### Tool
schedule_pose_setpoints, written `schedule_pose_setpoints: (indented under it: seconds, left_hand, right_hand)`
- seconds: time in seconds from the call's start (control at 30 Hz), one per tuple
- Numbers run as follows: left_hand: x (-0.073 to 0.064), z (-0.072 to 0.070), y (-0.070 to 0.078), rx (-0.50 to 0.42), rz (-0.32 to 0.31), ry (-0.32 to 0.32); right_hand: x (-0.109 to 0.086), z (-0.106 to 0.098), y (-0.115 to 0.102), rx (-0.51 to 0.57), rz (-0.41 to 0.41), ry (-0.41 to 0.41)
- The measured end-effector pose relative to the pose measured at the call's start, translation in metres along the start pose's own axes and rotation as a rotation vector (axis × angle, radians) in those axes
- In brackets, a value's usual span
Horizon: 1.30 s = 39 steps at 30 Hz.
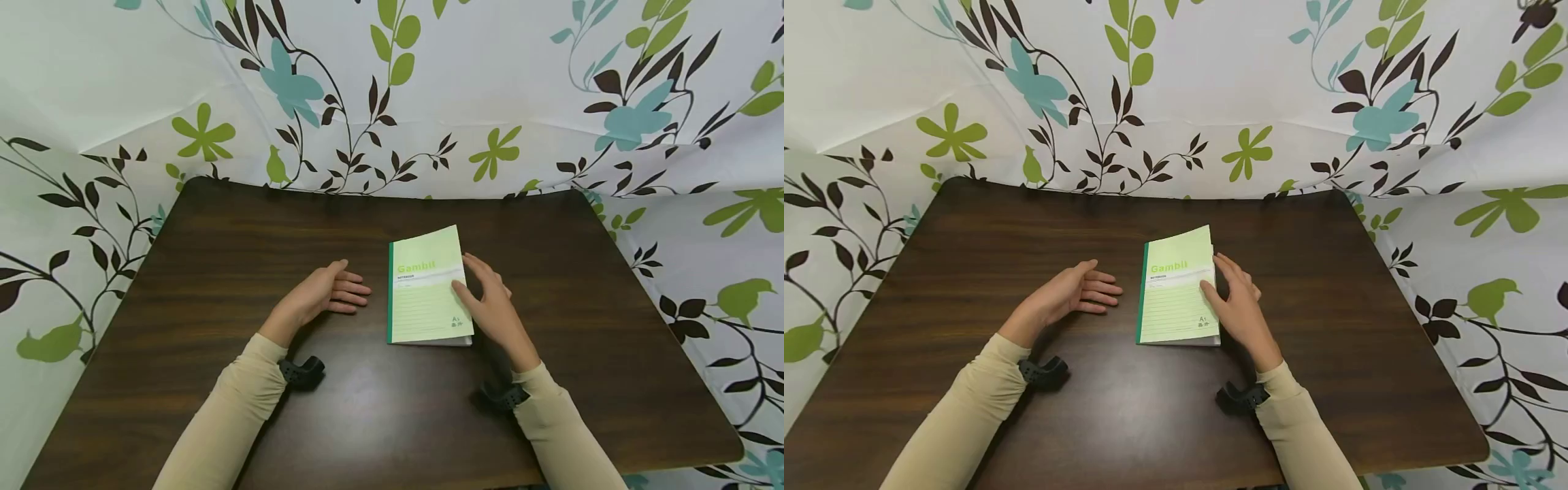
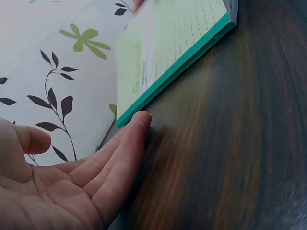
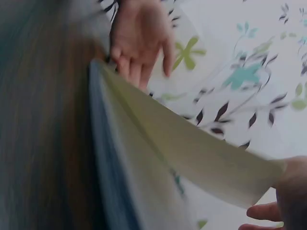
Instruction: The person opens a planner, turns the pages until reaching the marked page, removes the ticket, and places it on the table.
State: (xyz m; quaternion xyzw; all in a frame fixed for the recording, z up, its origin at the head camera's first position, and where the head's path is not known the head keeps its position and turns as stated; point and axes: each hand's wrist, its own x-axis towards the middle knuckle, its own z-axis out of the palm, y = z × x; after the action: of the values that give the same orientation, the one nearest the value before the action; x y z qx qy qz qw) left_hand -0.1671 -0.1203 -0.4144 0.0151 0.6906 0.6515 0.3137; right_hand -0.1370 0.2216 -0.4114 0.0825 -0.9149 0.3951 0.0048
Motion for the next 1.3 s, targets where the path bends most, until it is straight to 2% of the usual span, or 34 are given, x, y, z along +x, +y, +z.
schedule_pose_setpoints:
  seconds: [0.27, 0.33, 0.47, 0.63, 0.8, 0.97, 1.13, 1.23, 1.3]
  left_hand:
    - [-0.008, -0.013, -0.001, 0.025, 0.003, 0.043]
    - [-0.01, -0.014, -0.001, 0.035, 0.017, 0.063]
    - [-0.012, -0.011, 0.005, 0.058, 0.076, 0.107]
    - [-0.018, 0.003, 0.021, 0.084, 0.178, 0.133]
    - [-0.024, 0.013, 0.033, 0.132, 0.244, 0.183]
    - [-0.029, 0.015, 0.043, 0.203, 0.293, 0.257]
    - [-0.035, 0.012, 0.045, 0.319, 0.307, 0.342]
    - [-0.037, 0.007, 0.043, 0.4, 0.313, 0.406]
    - [-0.038, 0.003, 0.042, 0.45, 0.31, 0.444]
  right_hand:
    - [-0.028, 0.0, -0.04, 0.151, -0.092, -0.201]
    - [-0.033, 0.005, -0.049, 0.18, -0.121, -0.201]
    - [-0.035, 0.023, -0.06, 0.16, -0.254, -0.125]
    - [-0.035, 0.045, -0.064, 0.07, -0.436, -0.077]
    - [-0.036, 0.062, -0.063, -0.032, -0.575, -0.103]
    - [-0.039, 0.074, -0.06, -0.149, -0.677, -0.139]
    - [-0.044, 0.08, -0.058, -0.289, -0.709, -0.195]
    - [-0.042, 0.078, -0.055, -0.346, -0.681, -0.196]
    - [-0.039, 0.074, -0.051, -0.359, -0.649, -0.165]
